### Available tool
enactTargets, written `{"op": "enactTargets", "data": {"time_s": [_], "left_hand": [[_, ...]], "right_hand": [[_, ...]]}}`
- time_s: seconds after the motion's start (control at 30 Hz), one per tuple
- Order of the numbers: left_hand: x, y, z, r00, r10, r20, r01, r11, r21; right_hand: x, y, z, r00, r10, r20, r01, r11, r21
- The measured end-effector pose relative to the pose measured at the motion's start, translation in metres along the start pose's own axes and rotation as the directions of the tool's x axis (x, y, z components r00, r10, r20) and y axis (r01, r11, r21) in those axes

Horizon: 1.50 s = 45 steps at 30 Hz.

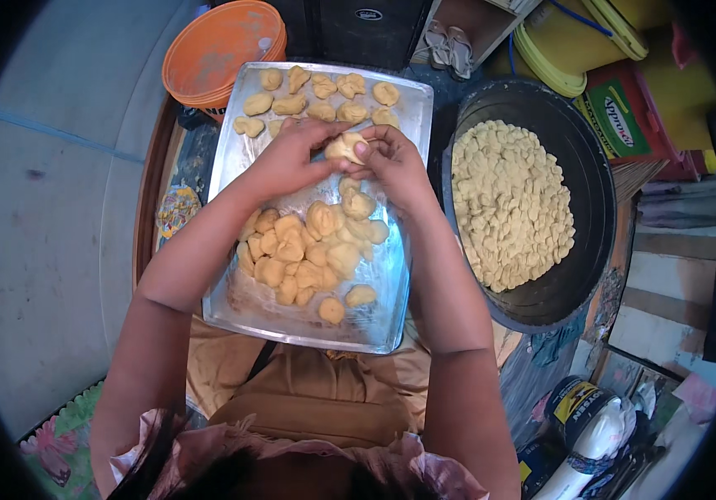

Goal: The person wipes a metal tray with a cloth and then takes pieces of dough from a large black bowl and arranges them on the tray in rows.

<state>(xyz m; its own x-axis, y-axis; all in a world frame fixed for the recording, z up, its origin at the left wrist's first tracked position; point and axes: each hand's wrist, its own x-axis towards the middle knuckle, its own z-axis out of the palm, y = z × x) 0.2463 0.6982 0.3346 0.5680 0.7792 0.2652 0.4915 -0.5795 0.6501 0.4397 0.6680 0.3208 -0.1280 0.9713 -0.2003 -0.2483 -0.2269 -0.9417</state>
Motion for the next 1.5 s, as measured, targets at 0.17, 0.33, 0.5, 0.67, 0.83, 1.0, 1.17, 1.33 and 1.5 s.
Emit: {"op": "enactTargets", "data": {"time_s": [0.17,0.33,0.5,0.67,0.83,1.0,1.17,1.33,1.5], "left_hand": [[0.008,-0.003,-0.007,0.968,-0.238,0.079,0.251,0.916,-0.312],[0.01,-0.017,-0.004,0.939,-0.344,0.015,0.32,0.853,-0.412],[0.017,-0.024,0.021,0.985,0.143,-0.094,-0.107,0.945,0.31],[0.014,-0.011,0.023,0.991,0.134,-0.03,-0.106,0.889,0.445],[0.019,-0.008,0.023,0.982,0.187,-0.038,-0.147,0.871,0.47],[0.023,-0.009,0.025,0.999,0.037,0.0,-0.032,0.862,0.506],[-0.001,-0.008,0.012,0.985,0.123,-0.121,-0.064,0.911,0.406],[-0.016,-0.022,-0.017,0.982,-0.027,-0.186,0.106,0.898,0.427],[-0.01,-0.031,-0.019,0.983,0.119,-0.137,-0.047,0.896,0.442]], "right_hand": [[-0.001,-0.004,-0.016,0.992,-0.074,-0.1,0.083,0.993,0.086],[-0.001,0.002,-0.04,0.98,-0.096,-0.173,0.08,0.992,-0.095],[-0.001,0.012,-0.019,0.854,-0.518,-0.049,0.209,0.427,-0.88],[-0.01,0.012,-0.023,0.874,-0.484,-0.054,0.229,0.505,-0.832],[-0.001,0.007,-0.021,0.842,-0.54,0.016,0.209,0.298,-0.932],[-0.003,0.011,-0.022,0.858,-0.511,-0.053,0.171,0.381,-0.909],[-0.016,0.006,-0.021,0.797,-0.603,0.029,0.313,0.372,-0.874],[-0.021,-0.013,-0.005,0.901,-0.434,0.021,0.255,0.488,-0.835],[0.03,-0.029,0.003,0.796,-0.551,0.252,0.384,0.137,-0.913]]}}
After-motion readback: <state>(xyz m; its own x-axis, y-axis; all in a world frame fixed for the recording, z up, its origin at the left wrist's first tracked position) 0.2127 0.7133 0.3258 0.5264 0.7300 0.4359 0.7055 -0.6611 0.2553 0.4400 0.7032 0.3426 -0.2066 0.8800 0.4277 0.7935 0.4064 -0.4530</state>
